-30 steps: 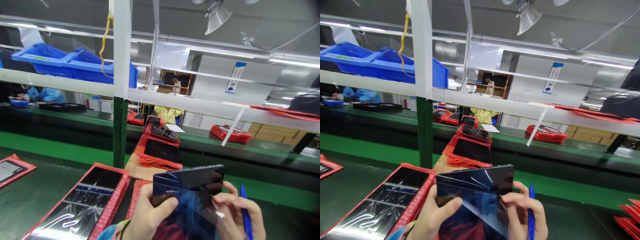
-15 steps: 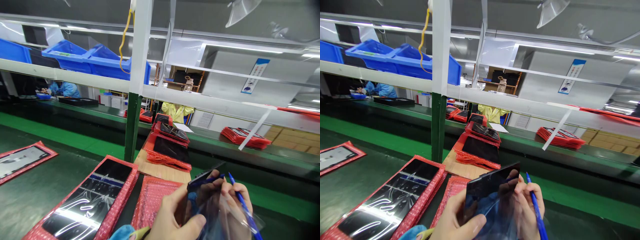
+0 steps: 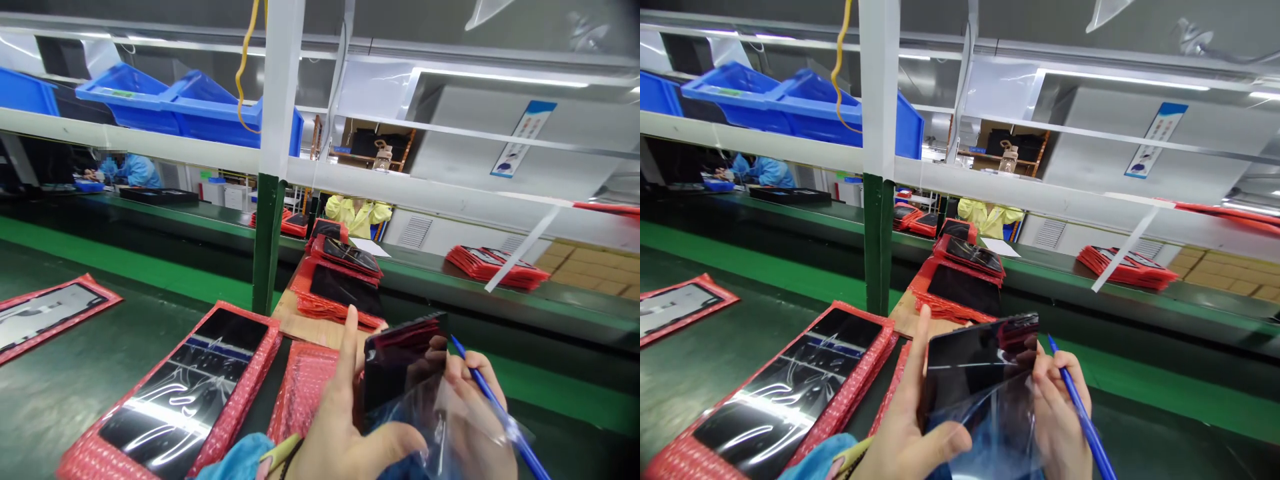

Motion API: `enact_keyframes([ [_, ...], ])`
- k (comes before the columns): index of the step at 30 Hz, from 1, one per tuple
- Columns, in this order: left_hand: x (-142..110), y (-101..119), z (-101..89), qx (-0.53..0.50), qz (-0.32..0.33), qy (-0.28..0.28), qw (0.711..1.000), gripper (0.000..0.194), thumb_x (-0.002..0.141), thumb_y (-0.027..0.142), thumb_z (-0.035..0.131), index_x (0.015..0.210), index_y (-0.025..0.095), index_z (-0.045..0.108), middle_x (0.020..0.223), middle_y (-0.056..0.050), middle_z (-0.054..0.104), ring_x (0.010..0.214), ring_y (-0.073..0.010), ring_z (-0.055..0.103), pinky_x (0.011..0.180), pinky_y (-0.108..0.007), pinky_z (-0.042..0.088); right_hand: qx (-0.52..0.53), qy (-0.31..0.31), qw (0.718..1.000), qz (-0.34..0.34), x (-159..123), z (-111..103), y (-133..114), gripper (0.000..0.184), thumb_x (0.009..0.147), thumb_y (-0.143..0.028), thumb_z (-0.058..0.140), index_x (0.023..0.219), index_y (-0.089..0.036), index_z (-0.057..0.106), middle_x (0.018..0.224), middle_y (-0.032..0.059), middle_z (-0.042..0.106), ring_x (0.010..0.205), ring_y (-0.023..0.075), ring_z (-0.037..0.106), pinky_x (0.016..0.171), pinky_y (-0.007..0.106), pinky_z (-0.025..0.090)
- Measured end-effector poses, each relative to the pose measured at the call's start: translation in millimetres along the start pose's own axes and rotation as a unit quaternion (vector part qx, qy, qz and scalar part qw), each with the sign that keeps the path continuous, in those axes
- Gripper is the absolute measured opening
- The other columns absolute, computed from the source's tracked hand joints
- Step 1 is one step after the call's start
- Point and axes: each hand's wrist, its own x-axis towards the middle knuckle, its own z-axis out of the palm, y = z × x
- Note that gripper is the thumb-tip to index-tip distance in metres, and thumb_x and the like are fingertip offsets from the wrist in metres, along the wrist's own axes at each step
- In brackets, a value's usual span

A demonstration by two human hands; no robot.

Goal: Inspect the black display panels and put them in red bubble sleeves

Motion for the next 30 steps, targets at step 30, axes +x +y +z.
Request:
enact_keyframes([
  [30, 27, 10, -13.2, -0.089, -0.030, 0.168, 0.981, 0.038, 0.100, 0.036, 0.036, 0.122, 0.025, 0.064, 0.141, 0.006, 0.054, 0.142, -0.0092, 0.027, 0.116, -0.021, 0.019, 0.097, 0.049, 0.973, 0.202, 14, 7, 5, 0.031, 0.054, -0.012, 0.073, 0.069, -0.025, 0.048, 0.063, -0.0067, 0.055, 0.059, 0.0111, 0.063, 0.055, 0.019, 0.058],
])
